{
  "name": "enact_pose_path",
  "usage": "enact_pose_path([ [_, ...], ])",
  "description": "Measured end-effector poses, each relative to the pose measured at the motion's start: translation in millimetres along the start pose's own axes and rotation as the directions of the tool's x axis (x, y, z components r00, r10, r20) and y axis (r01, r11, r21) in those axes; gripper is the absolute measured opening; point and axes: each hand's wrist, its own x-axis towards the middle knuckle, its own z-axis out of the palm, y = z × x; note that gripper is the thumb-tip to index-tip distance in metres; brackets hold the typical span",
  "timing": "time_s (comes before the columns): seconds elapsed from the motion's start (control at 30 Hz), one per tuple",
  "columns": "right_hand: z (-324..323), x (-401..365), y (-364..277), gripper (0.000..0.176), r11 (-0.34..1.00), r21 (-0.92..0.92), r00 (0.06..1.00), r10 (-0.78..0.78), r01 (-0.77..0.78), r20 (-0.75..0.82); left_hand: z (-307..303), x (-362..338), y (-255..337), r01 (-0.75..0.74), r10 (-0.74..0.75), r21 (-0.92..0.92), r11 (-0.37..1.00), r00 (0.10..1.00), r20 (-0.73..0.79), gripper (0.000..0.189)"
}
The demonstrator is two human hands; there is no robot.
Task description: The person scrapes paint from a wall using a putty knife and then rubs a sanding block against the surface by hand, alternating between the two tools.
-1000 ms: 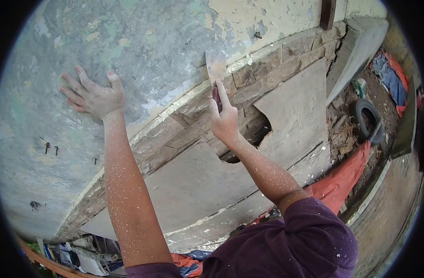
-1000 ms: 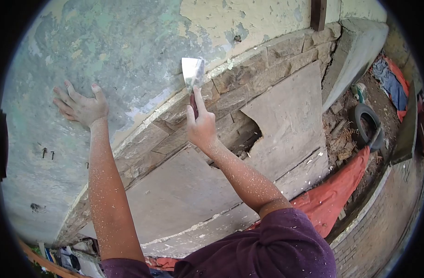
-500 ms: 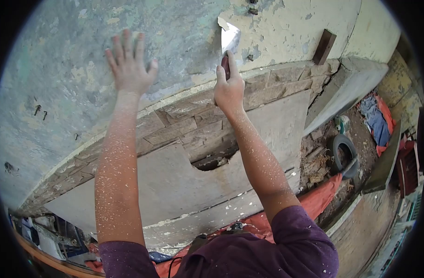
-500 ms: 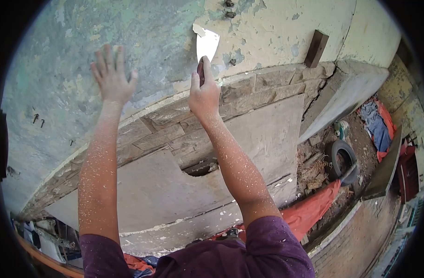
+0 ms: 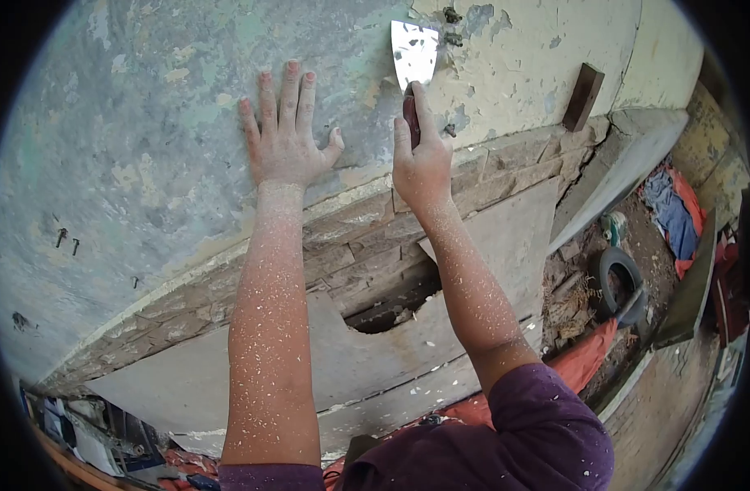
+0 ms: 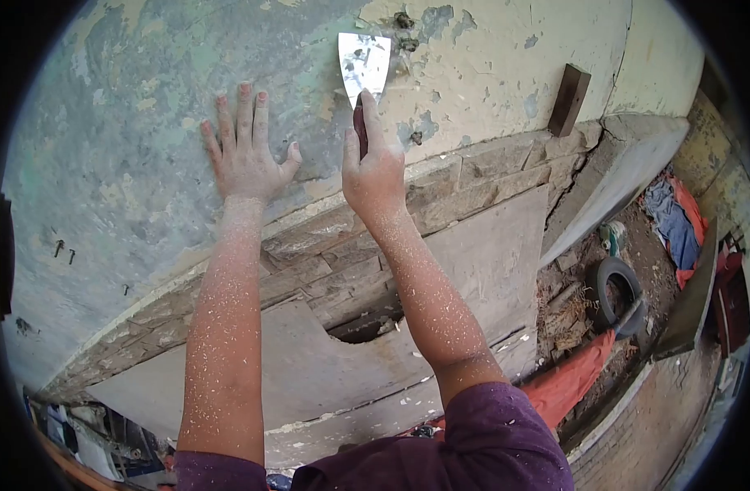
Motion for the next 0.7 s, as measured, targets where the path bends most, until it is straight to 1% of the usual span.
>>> enact_pose_path([
  [0.03,5,-20,7,0.051,0.998,0.052,1.000,0.026,-0.027,0.018,2,-1,0,0.010,-0.010,-0.006,1.000,1.000,-0.010,0.083],
  [0.07,10,-45,14,0.052,0.993,0.107,0.998,0.046,-0.049,0.035,7,-2,-1,-0.016,0.013,-0.046,0.999,0.997,-0.074,0.085],
  [0.1,11,-70,21,0.053,0.995,0.084,0.994,0.047,-0.055,0.095,10,-2,-3,-0.041,0.029,-0.079,0.996,0.989,-0.144,0.086],
  [0.13,12,-81,25,0.054,0.997,0.061,0.987,0.046,-0.056,0.155,10,0,-4,-0.025,0.012,-0.076,0.997,0.986,-0.166,0.086],
  [0.2,9,-58,9,0.054,0.996,0.084,0.992,0.004,-0.015,0.129,8,-3,-3,-0.025,0.016,-0.076,0.997,0.992,-0.122,0.085],
  [0.23,7,-45,0,0.054,0.994,0.108,0.995,-0.008,-0.003,0.100,6,-3,-2,-0.016,0.006,-0.076,0.997,0.991,-0.130,0.085],
  [0.27,8,-20,-4,0.053,0.989,0.068,0.990,-0.136,0.134,0.037,5,-4,-1,-0.015,0.004,-0.097,0.995,0.994,-0.109,0.084],
  [0.33,-3,30,-38,0.049,0.991,0.065,0.993,-0.117,0.115,0.032,4,-1,-2,-0.008,-0.004,-0.112,0.994,0.995,-0.099,0.083],
  [0.37,-4,52,-43,0.048,0.989,-0.021,0.989,-0.147,0.147,-0.011,5,-2,-2,-0.009,-0.003,-0.113,0.994,0.994,-0.105,0.082],
  [0.4,-13,66,-60,0.048,0.991,-0.026,0.992,-0.129,0.129,0.000,6,-3,-1,-0.011,-0.001,-0.116,0.993,0.994,-0.109,0.081],
  [0.47,-21,70,-69,0.047,0.999,-0.034,0.996,0.037,-0.034,0.082,8,-3,-2,-0.011,-0.005,-0.126,0.992,0.993,-0.121,0.079],
  [0.53,-20,42,-58,0.049,0.997,-0.061,0.995,-0.043,0.049,0.090,7,-5,-1,-0.002,-0.017,-0.144,0.990,0.990,-0.137,0.078],
  [0.57,-11,23,-39,0.050,0.996,0.033,0.992,-0.085,0.082,0.091,5,-4,-1,0.008,-0.016,-0.089,0.996,0.996,-0.084,0.078],
  [0.6,-8,7,-33,0.050,0.997,0.014,0.989,-0.079,0.078,0.121,4,-4,0,0.013,-0.014,-0.034,0.999,1.000,-0.026,0.079],
  [0.63,-4,6,-29,0.049,0.995,-0.003,0.990,-0.098,0.099,0.105,4,-4,0,0.018,-0.020,-0.044,0.999,0.999,-0.030,0.079],
  [0.7,-8,22,-37,0.047,0.993,-0.032,0.992,-0.108,0.110,0.064,8,-4,-1,-0.005,-0.006,-0.105,0.994,0.995,-0.103,0.077],
])
